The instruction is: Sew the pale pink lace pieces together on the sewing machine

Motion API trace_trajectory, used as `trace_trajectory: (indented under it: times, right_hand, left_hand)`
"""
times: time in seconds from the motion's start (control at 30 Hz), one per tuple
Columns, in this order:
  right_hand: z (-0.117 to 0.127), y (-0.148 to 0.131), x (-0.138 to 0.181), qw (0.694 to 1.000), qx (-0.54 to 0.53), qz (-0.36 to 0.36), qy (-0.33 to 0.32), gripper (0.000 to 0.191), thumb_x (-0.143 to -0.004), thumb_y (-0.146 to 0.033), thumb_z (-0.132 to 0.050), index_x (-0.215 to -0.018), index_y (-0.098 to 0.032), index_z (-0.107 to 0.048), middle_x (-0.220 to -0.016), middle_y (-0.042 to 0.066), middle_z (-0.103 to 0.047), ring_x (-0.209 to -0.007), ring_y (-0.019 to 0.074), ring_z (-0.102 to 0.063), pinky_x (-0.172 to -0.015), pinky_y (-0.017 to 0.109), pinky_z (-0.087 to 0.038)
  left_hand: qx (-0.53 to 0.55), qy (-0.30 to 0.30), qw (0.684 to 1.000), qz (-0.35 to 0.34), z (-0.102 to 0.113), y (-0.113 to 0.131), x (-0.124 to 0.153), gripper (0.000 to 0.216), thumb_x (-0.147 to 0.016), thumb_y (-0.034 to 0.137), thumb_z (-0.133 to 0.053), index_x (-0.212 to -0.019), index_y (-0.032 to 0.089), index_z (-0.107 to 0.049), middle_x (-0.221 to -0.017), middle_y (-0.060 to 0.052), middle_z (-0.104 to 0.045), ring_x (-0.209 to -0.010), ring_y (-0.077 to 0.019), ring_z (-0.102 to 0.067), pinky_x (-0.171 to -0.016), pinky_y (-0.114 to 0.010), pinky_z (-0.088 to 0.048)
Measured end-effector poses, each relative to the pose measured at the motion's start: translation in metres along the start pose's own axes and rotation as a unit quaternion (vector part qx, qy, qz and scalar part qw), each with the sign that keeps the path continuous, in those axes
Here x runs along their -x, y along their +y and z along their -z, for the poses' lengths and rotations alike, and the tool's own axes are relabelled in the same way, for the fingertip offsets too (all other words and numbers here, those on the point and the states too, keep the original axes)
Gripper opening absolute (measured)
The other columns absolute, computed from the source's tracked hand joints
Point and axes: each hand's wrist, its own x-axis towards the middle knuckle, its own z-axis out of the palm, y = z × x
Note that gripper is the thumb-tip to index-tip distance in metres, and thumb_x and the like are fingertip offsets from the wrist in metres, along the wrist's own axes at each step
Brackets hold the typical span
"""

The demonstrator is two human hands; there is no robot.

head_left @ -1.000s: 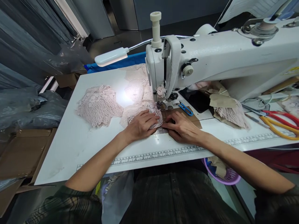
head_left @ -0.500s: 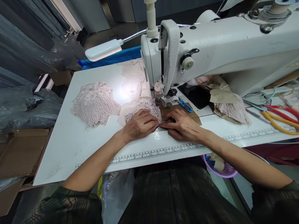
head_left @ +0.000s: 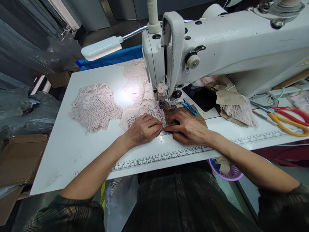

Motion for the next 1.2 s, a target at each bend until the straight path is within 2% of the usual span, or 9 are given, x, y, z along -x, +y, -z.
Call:
trace_trajectory:
  times: [0.1,0.27,0.4,0.57,0.73,0.87,1.03,1.2]
  right_hand:
    - [0.008,0.009,-0.008,0.999,-0.046,-0.015,-0.010,0.039,-0.087,-0.019,-0.051,-0.121,-0.023,-0.069,-0.110,0.011,-0.059,-0.099,0.0222,-0.056,-0.088,0.038,-0.047]
    - [0.002,0.019,-0.010,1.000,0.016,-0.025,0.003,0.042,-0.084,-0.019,-0.053,-0.123,-0.025,-0.068,-0.109,0.011,-0.058,-0.100,0.0237,-0.055,-0.079,0.036,-0.048]
    - [-0.005,0.017,-0.006,0.999,0.033,-0.027,0.020,0.040,-0.085,-0.018,-0.052,-0.119,-0.025,-0.070,-0.108,0.011,-0.057,-0.099,0.0243,-0.054,-0.078,0.036,-0.048]
    - [-0.006,0.015,-0.005,0.999,0.030,-0.033,0.028,0.039,-0.086,-0.018,-0.051,-0.120,-0.025,-0.070,-0.108,0.011,-0.057,-0.099,0.0240,-0.053,-0.080,0.038,-0.047]
    - [-0.006,0.015,-0.006,0.999,0.024,-0.037,0.028,0.041,-0.086,-0.016,-0.050,-0.121,-0.027,-0.069,-0.108,0.010,-0.056,-0.100,0.0234,-0.052,-0.083,0.039,-0.047]
    - [-0.007,0.015,-0.005,0.999,0.030,-0.034,0.027,0.040,-0.087,-0.017,-0.050,-0.120,-0.026,-0.069,-0.109,0.010,-0.057,-0.101,0.0233,-0.052,-0.083,0.038,-0.048]
    - [-0.008,0.015,-0.004,0.998,0.039,-0.030,0.033,0.038,-0.088,-0.018,-0.049,-0.119,-0.026,-0.070,-0.108,0.010,-0.057,-0.098,0.0232,-0.053,-0.081,0.038,-0.047]
    - [-0.009,0.016,-0.004,0.998,0.042,-0.025,0.042,0.038,-0.088,-0.018,-0.049,-0.119,-0.027,-0.071,-0.108,0.011,-0.057,-0.099,0.0242,-0.053,-0.079,0.038,-0.047]
  left_hand:
    - [0.006,-0.019,1.000,-0.003,0.002,0.000,-0.001,0.012,-0.093,0.018,-0.056,-0.088,0.015,-0.066,-0.090,-0.005,-0.072,-0.078,-0.0151,-0.066,-0.072,-0.033,-0.053]
    - [0.053,-0.040,0.998,-0.011,0.007,-0.002,0.002,0.016,-0.091,0.020,-0.055,-0.099,0.014,-0.068,-0.099,-0.009,-0.072,-0.086,-0.0187,-0.068,-0.076,-0.038,-0.056]
    - [0.088,-0.014,0.996,-0.015,0.004,-0.004,0.005,0.016,-0.090,0.018,-0.057,-0.102,0.014,-0.067,-0.101,-0.009,-0.072,-0.089,-0.0187,-0.069,-0.079,-0.037,-0.057]
    - [0.037,0.014,0.999,-0.005,0.000,-0.002,0.003,0.009,-0.091,0.015,-0.057,-0.093,0.016,-0.066,-0.097,-0.006,-0.073,-0.082,-0.0158,-0.068,-0.075,-0.035,-0.054]
    - [-0.064,0.004,0.998,-0.028,0.005,0.002,0.000,0.005,-0.089,0.019,-0.061,-0.090,0.018,-0.065,-0.098,-0.006,-0.073,-0.077,-0.0170,-0.063,-0.075,-0.038,-0.050]
    - [-0.099,-0.017,0.994,-0.043,0.006,0.004,-0.001,0.008,-0.090,0.019,-0.057,-0.088,0.018,-0.065,-0.095,-0.006,-0.073,-0.077,-0.0172,-0.062,-0.077,-0.038,-0.049]
    - [-0.113,-0.022,0.992,-0.057,0.006,0.006,-0.001,0.009,-0.089,0.016,-0.057,-0.089,0.015,-0.066,-0.094,-0.007,-0.073,-0.075,-0.0172,-0.063,-0.075,-0.035,-0.050]
    - [-0.068,-0.038,0.996,-0.036,0.007,0.006,0.000,0.015,-0.090,0.019,-0.055,-0.098,0.016,-0.067,-0.096,-0.007,-0.073,-0.078,-0.0181,-0.063,-0.076,-0.036,-0.049]
